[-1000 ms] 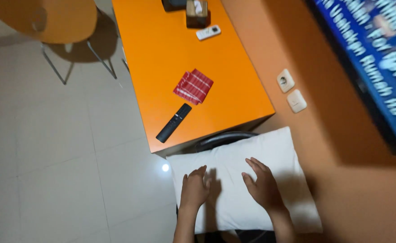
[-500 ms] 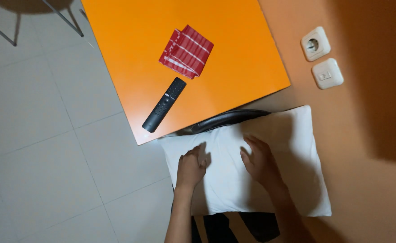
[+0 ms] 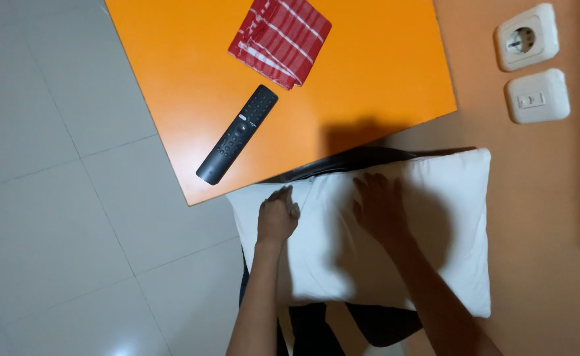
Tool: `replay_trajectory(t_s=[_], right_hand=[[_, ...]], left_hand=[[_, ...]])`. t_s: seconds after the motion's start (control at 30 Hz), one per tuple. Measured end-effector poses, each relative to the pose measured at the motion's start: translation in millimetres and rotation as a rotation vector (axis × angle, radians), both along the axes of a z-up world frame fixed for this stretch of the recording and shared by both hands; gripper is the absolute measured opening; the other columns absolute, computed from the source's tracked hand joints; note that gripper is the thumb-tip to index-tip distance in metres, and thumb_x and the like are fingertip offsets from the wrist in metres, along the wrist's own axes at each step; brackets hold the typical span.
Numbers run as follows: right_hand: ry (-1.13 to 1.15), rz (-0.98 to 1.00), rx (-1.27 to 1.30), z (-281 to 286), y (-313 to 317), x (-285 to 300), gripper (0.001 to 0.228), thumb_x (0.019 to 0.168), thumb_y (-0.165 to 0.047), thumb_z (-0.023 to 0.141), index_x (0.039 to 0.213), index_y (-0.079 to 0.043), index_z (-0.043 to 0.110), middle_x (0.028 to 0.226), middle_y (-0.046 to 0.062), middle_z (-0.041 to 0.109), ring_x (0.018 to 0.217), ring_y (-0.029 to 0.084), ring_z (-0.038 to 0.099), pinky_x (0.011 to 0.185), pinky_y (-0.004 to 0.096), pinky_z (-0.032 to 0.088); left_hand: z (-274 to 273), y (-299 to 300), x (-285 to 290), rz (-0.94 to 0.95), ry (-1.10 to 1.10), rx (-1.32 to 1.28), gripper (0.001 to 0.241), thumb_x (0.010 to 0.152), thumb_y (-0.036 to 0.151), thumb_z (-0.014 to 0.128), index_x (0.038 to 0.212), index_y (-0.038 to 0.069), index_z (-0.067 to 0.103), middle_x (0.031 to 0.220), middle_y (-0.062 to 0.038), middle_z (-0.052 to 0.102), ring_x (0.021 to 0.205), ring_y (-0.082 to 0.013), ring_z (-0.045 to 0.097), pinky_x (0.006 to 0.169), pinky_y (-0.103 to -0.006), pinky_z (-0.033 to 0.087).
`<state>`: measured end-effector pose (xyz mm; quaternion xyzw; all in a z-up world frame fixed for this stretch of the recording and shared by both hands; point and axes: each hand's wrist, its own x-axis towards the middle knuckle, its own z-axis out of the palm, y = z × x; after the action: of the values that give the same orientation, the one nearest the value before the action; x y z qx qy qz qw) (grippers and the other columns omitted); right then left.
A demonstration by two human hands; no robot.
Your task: The person picks up a white pillow from a chair, walks to the bed, and places it against the headboard. They then smooth the white bedsheet with their hands, moving from the foot of the bed towards the headboard.
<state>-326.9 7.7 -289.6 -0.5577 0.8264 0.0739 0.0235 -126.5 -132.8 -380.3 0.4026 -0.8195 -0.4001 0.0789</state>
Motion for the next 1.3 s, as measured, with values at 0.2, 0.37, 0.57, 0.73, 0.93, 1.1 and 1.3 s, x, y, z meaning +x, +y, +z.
replay_trajectory(t_s=[0.2,0.37,0.57,0.73,0.93,1.1,1.3], right_hand=[[0.088,0.010,0.261,-5.4,-18.4,0.5,0.067,0.083,-0.047,0.073,0.138,-0.013,0.056,0.142,0.015,0.052,0.137,0.035,0.044,0.113,0.073,0.030],[0.087,-0.001,0.247,-7.4,-33.0,-9.4,0.070,0.078,-0.046,0.077,0.137,-0.015,0.057,0.139,0.015,0.054,0.133,0.035,0.046,0.108,0.070,0.033],[0.061,-0.026,0.238,-17.7,-33.2,-10.8,0.076,0.070,-0.044,0.085,0.137,-0.018,0.059,0.136,0.013,0.058,0.126,0.036,0.050,0.101,0.064,0.038],[0.055,-0.045,0.221,-25.1,-32.8,-15.4,0.081,0.064,-0.043,0.091,0.136,-0.021,0.061,0.133,0.012,0.060,0.121,0.036,0.053,0.096,0.060,0.041],[0.014,-0.042,0.209,-28.8,-17.5,-14.3,0.080,0.062,-0.041,0.094,0.133,-0.022,0.063,0.130,0.011,0.063,0.118,0.036,0.055,0.093,0.058,0.044],[-0.111,-0.020,0.197,-17.4,0.3,-6.3,0.068,0.066,-0.038,0.092,0.127,-0.021,0.066,0.128,0.010,0.064,0.119,0.035,0.056,0.096,0.058,0.046],[-0.225,0.001,0.147,7.0,14.2,5.0,0.055,0.070,-0.034,0.090,0.120,-0.020,0.069,0.126,0.009,0.065,0.120,0.035,0.058,0.099,0.059,0.047]], left_hand=[[11.9,-15.8,-13.6,-0.181,-0.316,0.226,0.084,0.080,0.031,0.085,0.150,0.008,0.044,0.159,-0.009,0.042,0.151,-0.0237,0.032,0.125,-0.0508,0.021],[11.4,-25.1,-18.0,-0.208,-0.322,0.240,0.107,0.073,0.036,0.091,0.158,0.008,0.033,0.166,-0.009,0.031,0.156,-0.0220,0.022,0.128,-0.0505,0.014],[-9.2,-21.6,-17.9,-0.243,-0.341,0.222,0.115,0.071,0.042,0.091,0.160,0.010,0.026,0.168,-0.010,0.026,0.158,-0.0212,0.016,0.128,-0.0493,0.011],[-17.3,-20.1,-16.9,-0.231,-0.338,0.190,0.117,0.070,0.044,0.092,0.161,0.012,0.025,0.169,-0.011,0.025,0.156,-0.0244,0.020,0.127,-0.0495,0.017],[2.2,-22.0,-18.2,-0.266,-0.370,0.199,0.126,0.064,0.045,0.095,0.163,0.013,0.025,0.164,-0.014,0.034,0.154,-0.0298,0.027,0.124,-0.0511,0.024],[40.6,-17.8,-12.2,-0.320,-0.522,0.171,0.112,0.061,0.047,0.096,0.154,0.018,0.041,0.159,-0.017,0.036,0.152,-0.0376,0.028,0.123,-0.0527,0.026],[-10.1,3.6,14.6,-0.330,-0.236,0.188,0.102,0.055,0.044,0.100,0.137,0.012,0.049,0.146,-0.013,0.055,0.151,-0.0296,0.036,0.130,-0.0536,0.007]])
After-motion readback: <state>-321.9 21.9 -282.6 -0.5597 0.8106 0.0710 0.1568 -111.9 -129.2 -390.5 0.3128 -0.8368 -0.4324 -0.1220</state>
